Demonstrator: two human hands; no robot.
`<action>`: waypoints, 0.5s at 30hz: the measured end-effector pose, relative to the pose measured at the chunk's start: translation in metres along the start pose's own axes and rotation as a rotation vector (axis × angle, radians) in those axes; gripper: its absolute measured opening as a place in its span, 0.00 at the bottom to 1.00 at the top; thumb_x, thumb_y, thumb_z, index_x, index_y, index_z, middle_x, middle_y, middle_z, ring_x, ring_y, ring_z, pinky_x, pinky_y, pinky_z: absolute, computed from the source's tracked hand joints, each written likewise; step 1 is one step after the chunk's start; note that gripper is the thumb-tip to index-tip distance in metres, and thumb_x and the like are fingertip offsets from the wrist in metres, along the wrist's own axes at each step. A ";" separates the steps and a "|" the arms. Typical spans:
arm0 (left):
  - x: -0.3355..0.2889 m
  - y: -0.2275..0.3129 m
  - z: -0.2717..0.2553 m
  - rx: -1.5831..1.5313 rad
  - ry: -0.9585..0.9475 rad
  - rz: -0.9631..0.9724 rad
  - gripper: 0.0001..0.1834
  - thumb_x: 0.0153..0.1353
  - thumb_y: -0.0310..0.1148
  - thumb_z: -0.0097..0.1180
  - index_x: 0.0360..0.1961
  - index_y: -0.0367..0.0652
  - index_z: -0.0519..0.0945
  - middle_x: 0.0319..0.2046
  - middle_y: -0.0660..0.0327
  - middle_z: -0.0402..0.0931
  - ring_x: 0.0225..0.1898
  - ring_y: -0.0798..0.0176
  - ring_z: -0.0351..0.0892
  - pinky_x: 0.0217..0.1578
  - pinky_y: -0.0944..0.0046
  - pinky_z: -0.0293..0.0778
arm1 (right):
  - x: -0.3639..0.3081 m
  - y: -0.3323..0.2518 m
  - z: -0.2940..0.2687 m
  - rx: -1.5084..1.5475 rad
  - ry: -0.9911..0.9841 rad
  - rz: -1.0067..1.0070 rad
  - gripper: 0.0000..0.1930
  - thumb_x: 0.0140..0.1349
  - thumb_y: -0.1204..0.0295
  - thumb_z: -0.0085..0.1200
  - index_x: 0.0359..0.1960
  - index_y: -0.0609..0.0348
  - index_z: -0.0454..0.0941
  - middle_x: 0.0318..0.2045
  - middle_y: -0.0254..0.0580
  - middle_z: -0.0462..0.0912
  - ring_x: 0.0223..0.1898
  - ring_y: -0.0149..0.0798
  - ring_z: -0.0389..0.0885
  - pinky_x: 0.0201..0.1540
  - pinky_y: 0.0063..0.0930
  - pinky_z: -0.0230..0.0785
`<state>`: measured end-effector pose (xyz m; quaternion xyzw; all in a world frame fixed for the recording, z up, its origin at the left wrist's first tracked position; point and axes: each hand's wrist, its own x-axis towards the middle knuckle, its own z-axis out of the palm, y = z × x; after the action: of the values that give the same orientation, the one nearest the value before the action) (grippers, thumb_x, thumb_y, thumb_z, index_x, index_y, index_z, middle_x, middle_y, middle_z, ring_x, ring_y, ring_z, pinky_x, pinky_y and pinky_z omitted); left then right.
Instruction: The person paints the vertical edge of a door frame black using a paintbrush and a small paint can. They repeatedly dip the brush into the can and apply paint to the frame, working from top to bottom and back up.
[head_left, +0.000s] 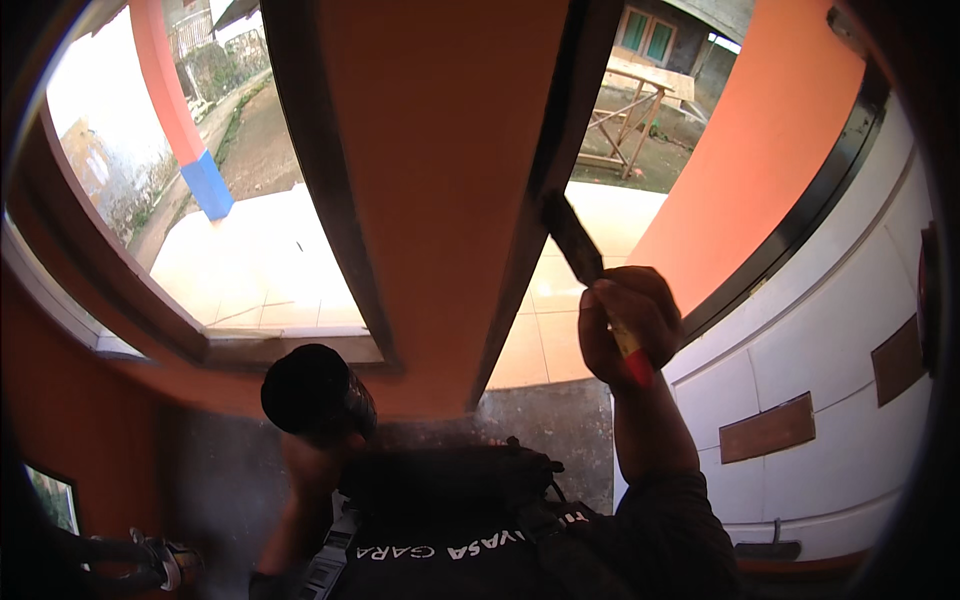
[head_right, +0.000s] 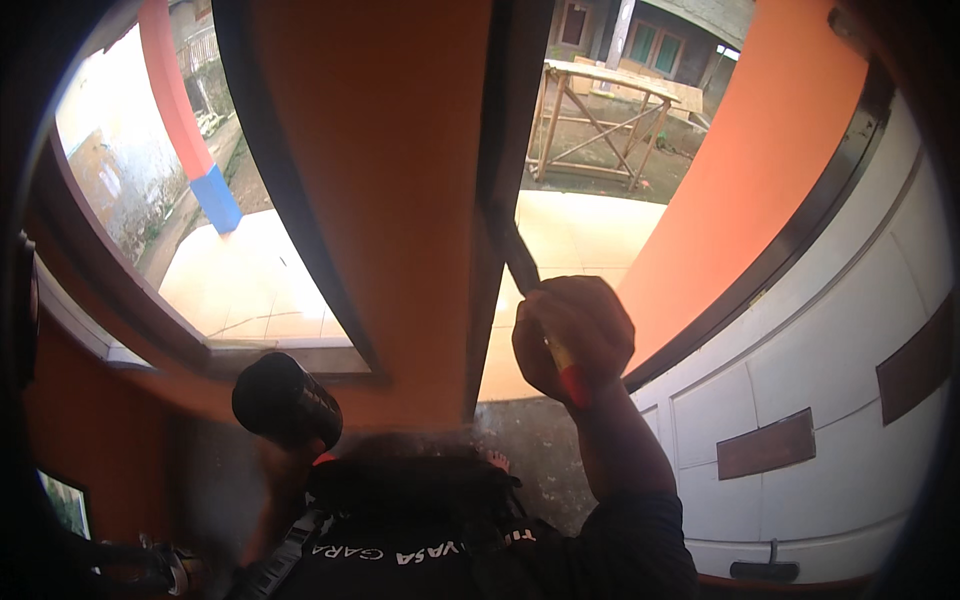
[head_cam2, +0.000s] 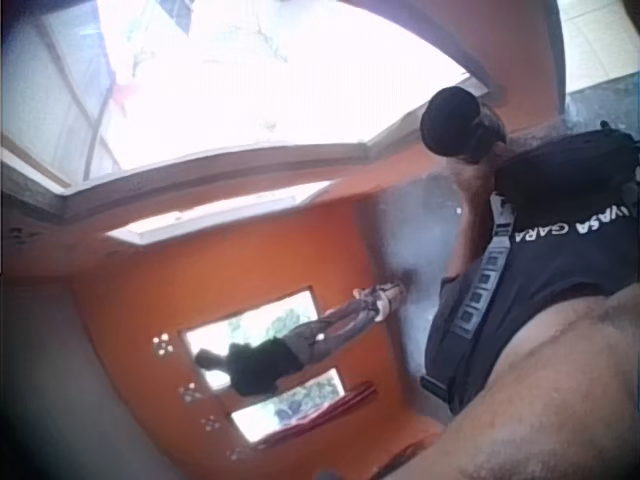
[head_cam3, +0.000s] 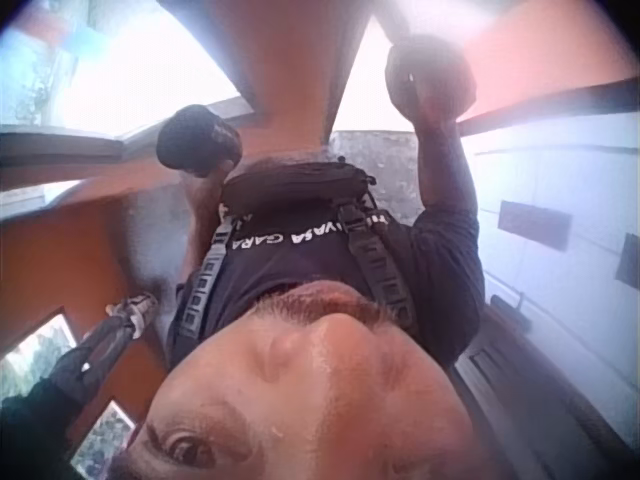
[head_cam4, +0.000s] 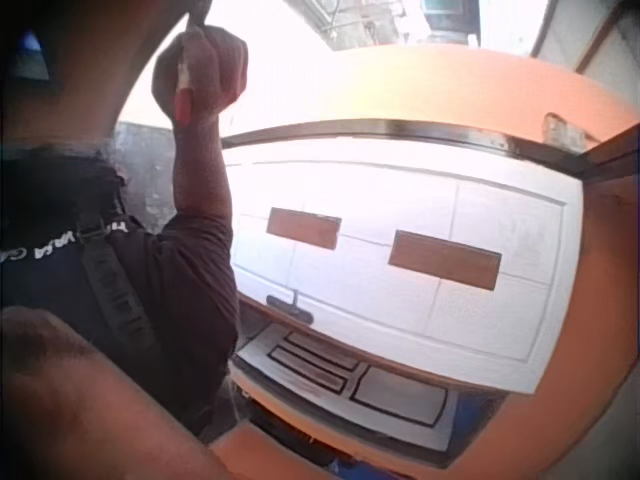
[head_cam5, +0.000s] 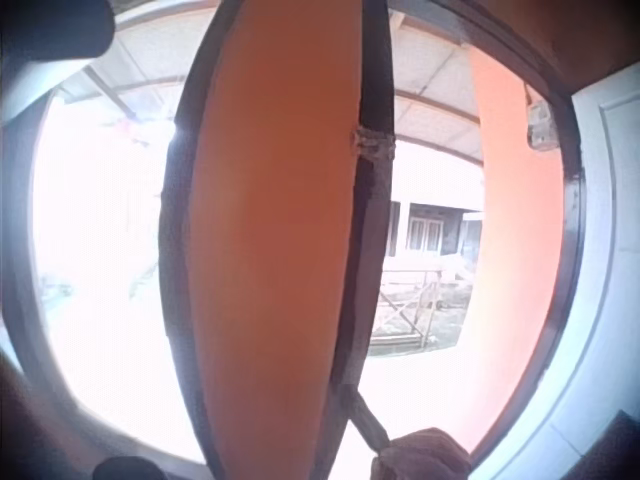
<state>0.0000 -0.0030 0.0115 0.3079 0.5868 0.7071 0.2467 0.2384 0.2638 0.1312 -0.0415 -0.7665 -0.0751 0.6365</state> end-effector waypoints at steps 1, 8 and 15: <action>0.002 0.003 -0.001 0.015 -0.035 -0.004 0.37 0.40 0.28 0.78 0.56 0.38 0.78 0.47 0.62 0.80 0.47 0.63 0.80 0.50 0.60 0.76 | 0.012 0.002 -0.004 -0.010 0.039 -0.053 0.11 0.47 0.87 0.63 0.32 0.61 0.80 0.26 0.43 0.83 0.27 0.45 0.84 0.32 0.33 0.79; 0.006 0.009 0.006 -0.077 -0.057 0.013 0.39 0.41 0.24 0.77 0.59 0.37 0.76 0.49 0.61 0.80 0.49 0.61 0.81 0.51 0.59 0.77 | 0.102 0.028 -0.006 -0.147 0.272 -0.201 0.12 0.51 0.87 0.65 0.37 0.63 0.81 0.33 0.47 0.85 0.35 0.41 0.86 0.37 0.28 0.79; 0.005 0.013 0.003 -0.184 -0.072 0.028 0.40 0.41 0.29 0.81 0.58 0.35 0.76 0.48 0.60 0.80 0.49 0.62 0.81 0.51 0.61 0.78 | 0.155 0.052 0.004 -0.027 0.366 -0.173 0.10 0.54 0.83 0.67 0.37 0.61 0.84 0.35 0.42 0.85 0.37 0.36 0.85 0.41 0.26 0.78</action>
<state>-0.0015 -0.0002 0.0250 0.3175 0.5057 0.7498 0.2851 0.2143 0.3108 0.2859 0.0301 -0.6378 -0.1459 0.7556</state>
